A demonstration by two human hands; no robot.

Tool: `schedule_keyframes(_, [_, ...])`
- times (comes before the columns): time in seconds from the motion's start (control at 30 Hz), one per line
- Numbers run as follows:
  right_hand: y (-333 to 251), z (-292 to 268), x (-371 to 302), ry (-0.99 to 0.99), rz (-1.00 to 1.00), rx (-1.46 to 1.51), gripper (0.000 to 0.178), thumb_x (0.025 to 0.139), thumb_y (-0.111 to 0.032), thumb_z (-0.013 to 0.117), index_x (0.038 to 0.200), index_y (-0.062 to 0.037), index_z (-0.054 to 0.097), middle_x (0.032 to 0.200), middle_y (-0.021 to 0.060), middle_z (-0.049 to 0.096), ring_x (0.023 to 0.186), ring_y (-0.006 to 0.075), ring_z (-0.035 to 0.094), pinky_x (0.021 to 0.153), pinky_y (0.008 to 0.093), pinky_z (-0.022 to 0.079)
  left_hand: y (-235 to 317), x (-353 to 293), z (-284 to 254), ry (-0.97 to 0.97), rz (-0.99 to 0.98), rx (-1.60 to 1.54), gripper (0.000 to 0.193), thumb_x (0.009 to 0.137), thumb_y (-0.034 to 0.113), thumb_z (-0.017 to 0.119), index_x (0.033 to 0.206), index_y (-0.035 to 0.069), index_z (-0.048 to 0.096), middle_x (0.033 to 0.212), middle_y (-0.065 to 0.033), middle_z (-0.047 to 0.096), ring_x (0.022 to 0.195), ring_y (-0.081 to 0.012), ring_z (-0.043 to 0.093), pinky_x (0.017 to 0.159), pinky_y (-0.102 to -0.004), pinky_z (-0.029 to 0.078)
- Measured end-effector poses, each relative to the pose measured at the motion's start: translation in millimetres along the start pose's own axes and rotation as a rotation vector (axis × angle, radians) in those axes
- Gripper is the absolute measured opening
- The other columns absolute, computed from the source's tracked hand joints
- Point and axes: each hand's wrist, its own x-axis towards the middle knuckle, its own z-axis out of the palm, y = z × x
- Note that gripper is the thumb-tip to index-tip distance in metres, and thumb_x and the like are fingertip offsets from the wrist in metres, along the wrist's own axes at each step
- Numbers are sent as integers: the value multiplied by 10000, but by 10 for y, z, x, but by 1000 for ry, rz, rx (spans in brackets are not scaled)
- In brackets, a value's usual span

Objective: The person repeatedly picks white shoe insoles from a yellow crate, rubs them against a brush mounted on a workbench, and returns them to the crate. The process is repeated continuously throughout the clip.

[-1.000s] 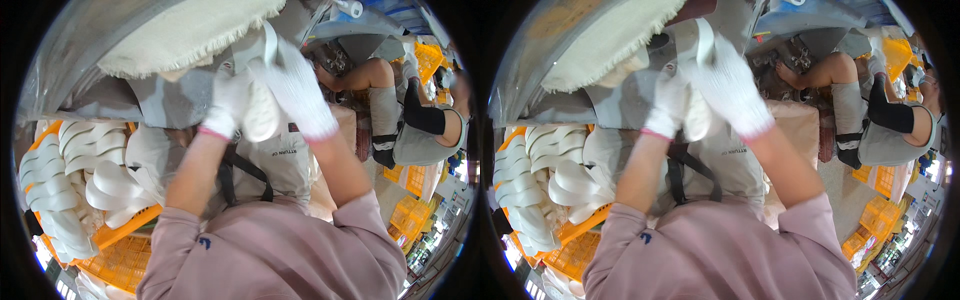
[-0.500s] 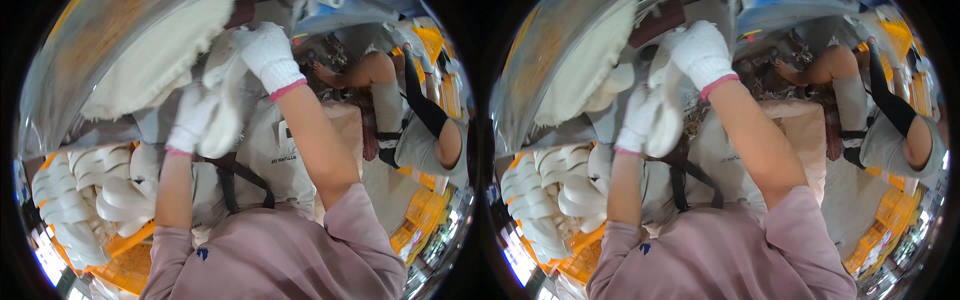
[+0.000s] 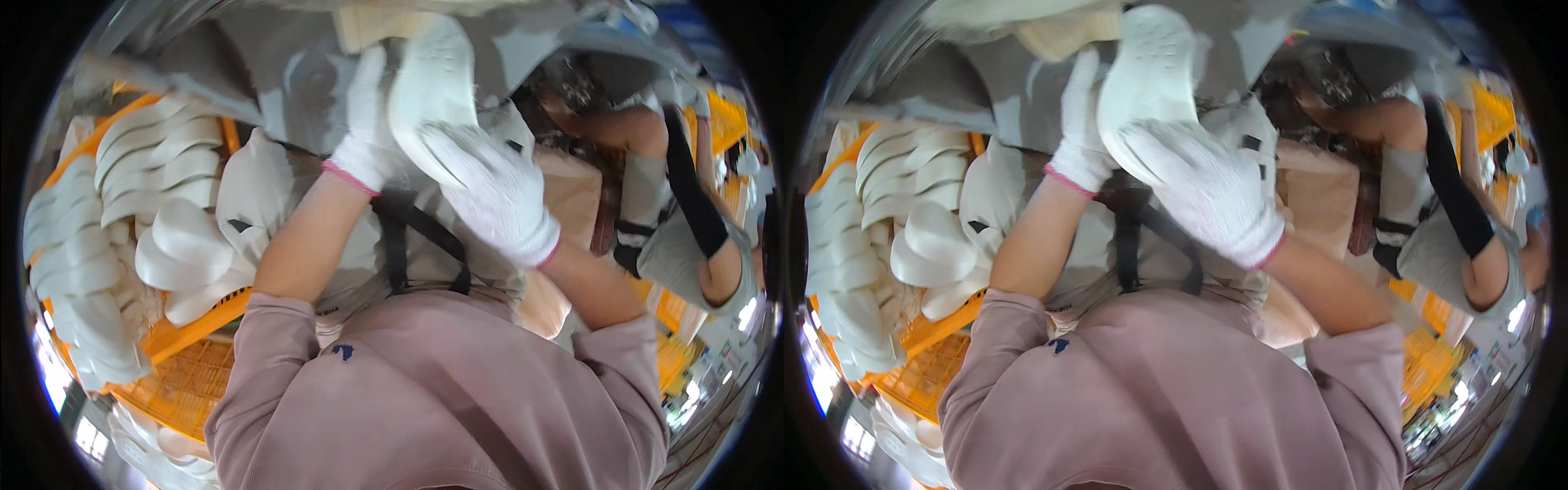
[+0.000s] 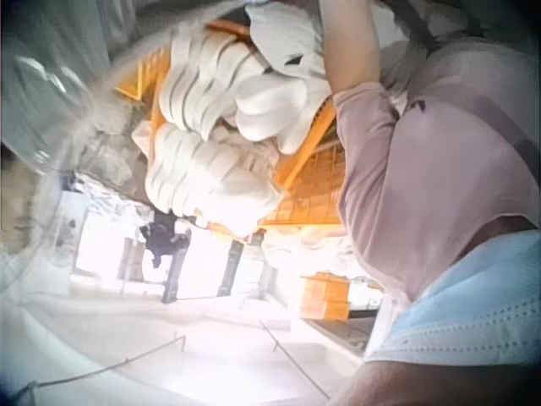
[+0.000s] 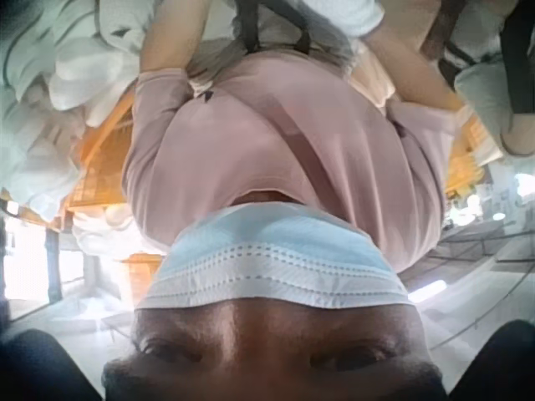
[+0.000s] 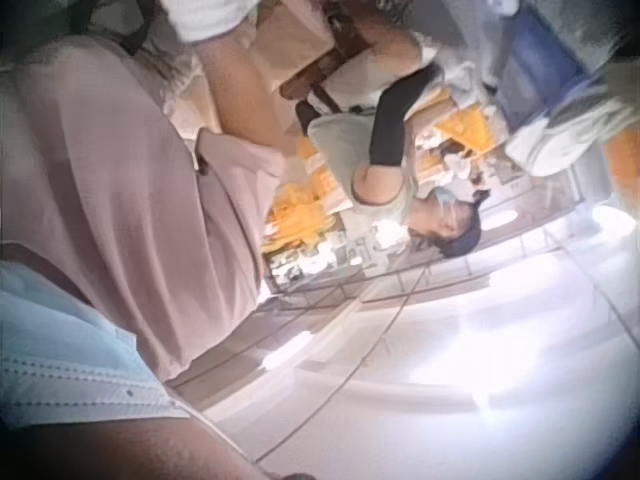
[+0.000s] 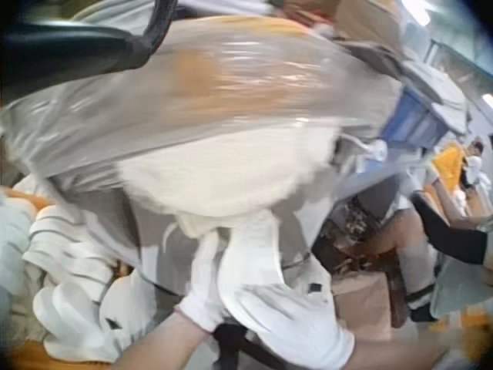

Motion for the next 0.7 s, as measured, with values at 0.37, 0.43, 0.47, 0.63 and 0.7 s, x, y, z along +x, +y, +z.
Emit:
schedule_keyframes(0.37, [-211,219,215,312,175,134,459,912,-241,777,1320,-42,710,1051,191,765,884,343,760,754,391,603,252,420,-342,-249,469,537,363,1053,212,582,1368,33,598,1237,-118,695,1127,-278,681,986,-409,564])
schedule_keyframes(0.43, [-179,213,430,318,234,56,400,922,-267,762,1283,-96,739,1030,186,766,871,330,760,728,390,593,213,493,-432,-241,572,403,340,1046,201,572,1348,49,615,1218,-112,719,1131,-285,692,978,-426,562])
schedule_keyframes(0.47, [-169,195,591,206,347,21,376,926,-276,754,1258,-100,746,1022,188,765,876,339,756,733,397,588,186,508,-466,-209,982,797,349,1047,209,558,1351,46,614,1235,-115,715,1145,-291,689,994,-428,558])
schedule_keyframes(0.63, [65,303,876,117,210,255,310,934,-306,724,1146,-82,759,1002,199,756,888,396,732,766,431,575,-7,589,-506,-223,556,411,459,1067,386,468,1298,25,634,1158,-184,724,1071,-325,719,977,-453,578])
schedule_keyframes(0.7, [-173,-117,776,-162,450,503,475,868,-266,787,1273,-28,713,932,154,758,813,326,734,803,396,576,-12,627,-504,-213,251,160,519,1070,447,461,1285,7,631,1114,-212,730,986,-353,736,931,-478,600])
